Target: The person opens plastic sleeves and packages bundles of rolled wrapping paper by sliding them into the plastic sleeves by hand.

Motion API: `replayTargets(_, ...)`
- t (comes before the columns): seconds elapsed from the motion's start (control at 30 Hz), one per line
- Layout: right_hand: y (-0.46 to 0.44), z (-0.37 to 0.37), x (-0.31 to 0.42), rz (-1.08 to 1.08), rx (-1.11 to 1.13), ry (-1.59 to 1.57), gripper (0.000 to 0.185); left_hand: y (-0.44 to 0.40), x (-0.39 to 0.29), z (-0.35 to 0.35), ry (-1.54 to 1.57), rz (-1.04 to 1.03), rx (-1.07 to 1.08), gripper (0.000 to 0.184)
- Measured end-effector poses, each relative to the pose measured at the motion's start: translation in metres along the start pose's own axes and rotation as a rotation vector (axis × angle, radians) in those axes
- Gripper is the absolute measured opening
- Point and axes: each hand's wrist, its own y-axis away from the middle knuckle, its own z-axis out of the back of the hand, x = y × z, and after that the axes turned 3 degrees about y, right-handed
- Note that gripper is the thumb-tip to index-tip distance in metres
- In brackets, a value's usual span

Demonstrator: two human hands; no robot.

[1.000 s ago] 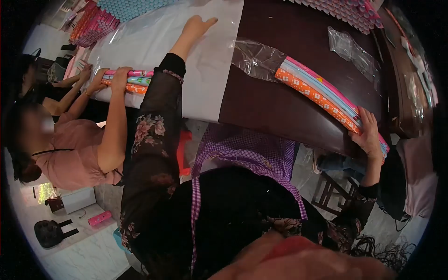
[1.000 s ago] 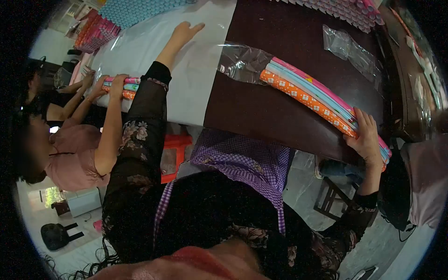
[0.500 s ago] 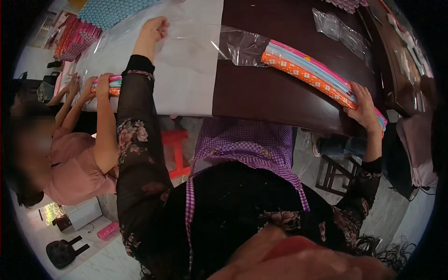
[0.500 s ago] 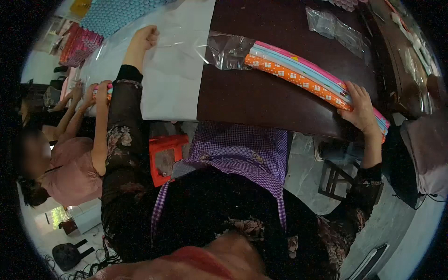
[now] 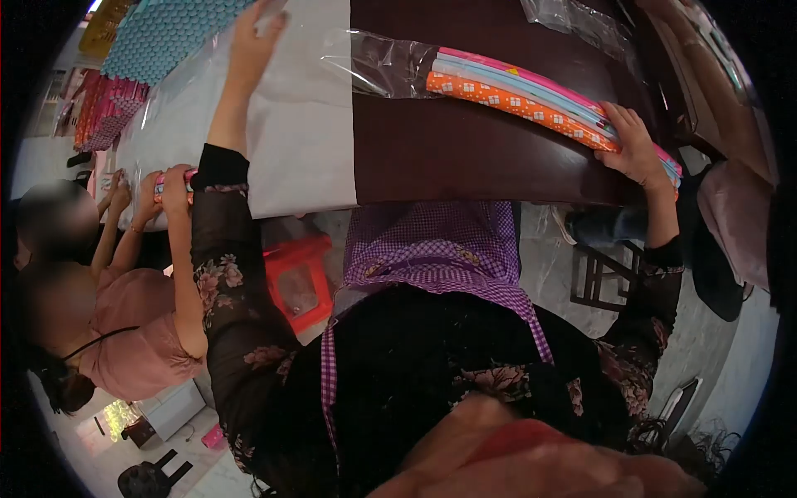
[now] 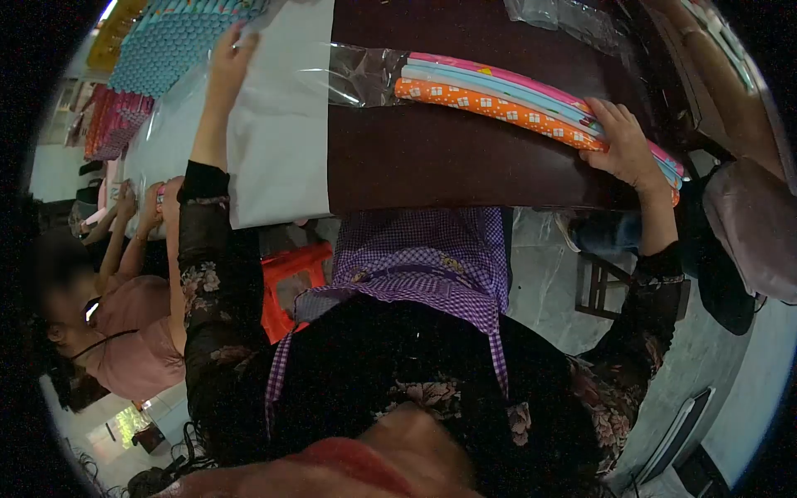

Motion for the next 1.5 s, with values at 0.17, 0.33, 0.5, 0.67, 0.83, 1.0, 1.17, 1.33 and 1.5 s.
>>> replayTargets(0.17,-0.001,-0.006,-0.002,0.039,-0.042,0.029,0.08,0.047,-0.112,-0.087,-0.253,-0.632,0.441,0.094)
replayTargets(0.33,-0.002,0.002,0.008,0.037,-0.03,0.015,0.082,0.03,-0.113,-0.131,-0.253,-0.563,0.574,0.094)
replayTargets(0.5,-0.002,0.001,0.008,0.026,-0.037,0.007,0.084,0.021,-0.114,-0.138,-0.211,-0.573,0.635,0.088)
replayTargets(0.67,-0.001,-0.002,0.005,0.022,-0.039,0.007,0.085,0.019,-0.13,-0.143,-0.239,-0.546,0.715,0.086)
replayTargets(0.83,-0.001,-0.003,0.004,0.037,-0.054,0.013,0.081,0.02,-0.141,-0.149,-0.292,-0.589,0.717,0.082)
replayTargets(1.0,-0.001,-0.001,0.009,0.051,-0.056,0.015,0.08,0.023,-0.153,-0.157,-0.312,-0.628,0.686,0.078)
replayTargets(1.17,0.0,-0.002,0.012,0.081,-0.102,0.024,0.079,0.02,-0.166,-0.164,-0.342,-0.607,0.708,0.076)
replayTargets(1.33,-0.002,0.004,0.02,0.046,-0.084,-0.043,0.076,0.02,-0.174,-0.175,-0.233,-0.629,0.659,0.08)
replayTargets(1.5,-0.003,0.003,0.017,0.106,-0.114,-0.009,0.075,0.03,-0.191,-0.181,-0.175,-0.643,0.596,0.084)
